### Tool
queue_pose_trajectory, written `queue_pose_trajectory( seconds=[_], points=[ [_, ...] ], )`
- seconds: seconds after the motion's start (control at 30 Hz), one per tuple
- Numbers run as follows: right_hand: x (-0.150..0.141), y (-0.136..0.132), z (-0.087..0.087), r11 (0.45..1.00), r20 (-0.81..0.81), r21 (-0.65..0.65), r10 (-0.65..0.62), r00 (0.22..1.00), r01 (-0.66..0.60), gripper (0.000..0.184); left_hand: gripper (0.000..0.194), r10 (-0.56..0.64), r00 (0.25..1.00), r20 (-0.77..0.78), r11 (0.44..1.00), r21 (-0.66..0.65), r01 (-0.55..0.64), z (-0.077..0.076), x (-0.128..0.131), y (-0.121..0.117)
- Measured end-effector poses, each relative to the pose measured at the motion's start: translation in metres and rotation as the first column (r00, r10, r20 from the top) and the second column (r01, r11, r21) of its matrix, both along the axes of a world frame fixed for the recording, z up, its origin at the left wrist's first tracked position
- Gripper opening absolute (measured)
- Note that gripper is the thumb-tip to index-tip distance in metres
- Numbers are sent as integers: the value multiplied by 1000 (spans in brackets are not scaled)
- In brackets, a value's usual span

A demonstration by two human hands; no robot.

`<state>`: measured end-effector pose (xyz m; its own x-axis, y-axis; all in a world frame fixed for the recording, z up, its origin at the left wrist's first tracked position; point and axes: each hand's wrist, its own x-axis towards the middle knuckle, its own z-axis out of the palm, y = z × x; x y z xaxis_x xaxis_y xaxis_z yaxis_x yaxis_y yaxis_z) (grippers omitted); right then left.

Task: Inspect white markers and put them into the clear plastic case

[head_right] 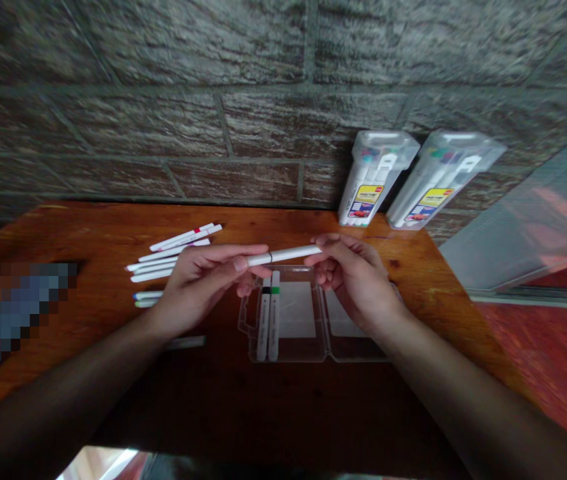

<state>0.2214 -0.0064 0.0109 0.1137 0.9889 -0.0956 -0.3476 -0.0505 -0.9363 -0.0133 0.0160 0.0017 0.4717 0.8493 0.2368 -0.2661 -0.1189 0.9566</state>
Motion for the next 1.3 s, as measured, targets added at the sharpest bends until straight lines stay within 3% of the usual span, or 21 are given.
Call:
queue_pose_trajectory(
  seconds=[0.3,0.73,1.3],
  points=[
    [-2,-3,0,999,52,48,2,999,-5,14,21,144,986,-86,985,-88,-151,1,3,4],
    [-3,-9,-4,972,175,219,47,983,-86,13,19,137,985,-105,986,-81,-146,0,3,7],
    [-2,-11,-5,959,405,232,54,913,-160,22,18,148,976,-161,989,13,-148,0,3,7]
  ],
)
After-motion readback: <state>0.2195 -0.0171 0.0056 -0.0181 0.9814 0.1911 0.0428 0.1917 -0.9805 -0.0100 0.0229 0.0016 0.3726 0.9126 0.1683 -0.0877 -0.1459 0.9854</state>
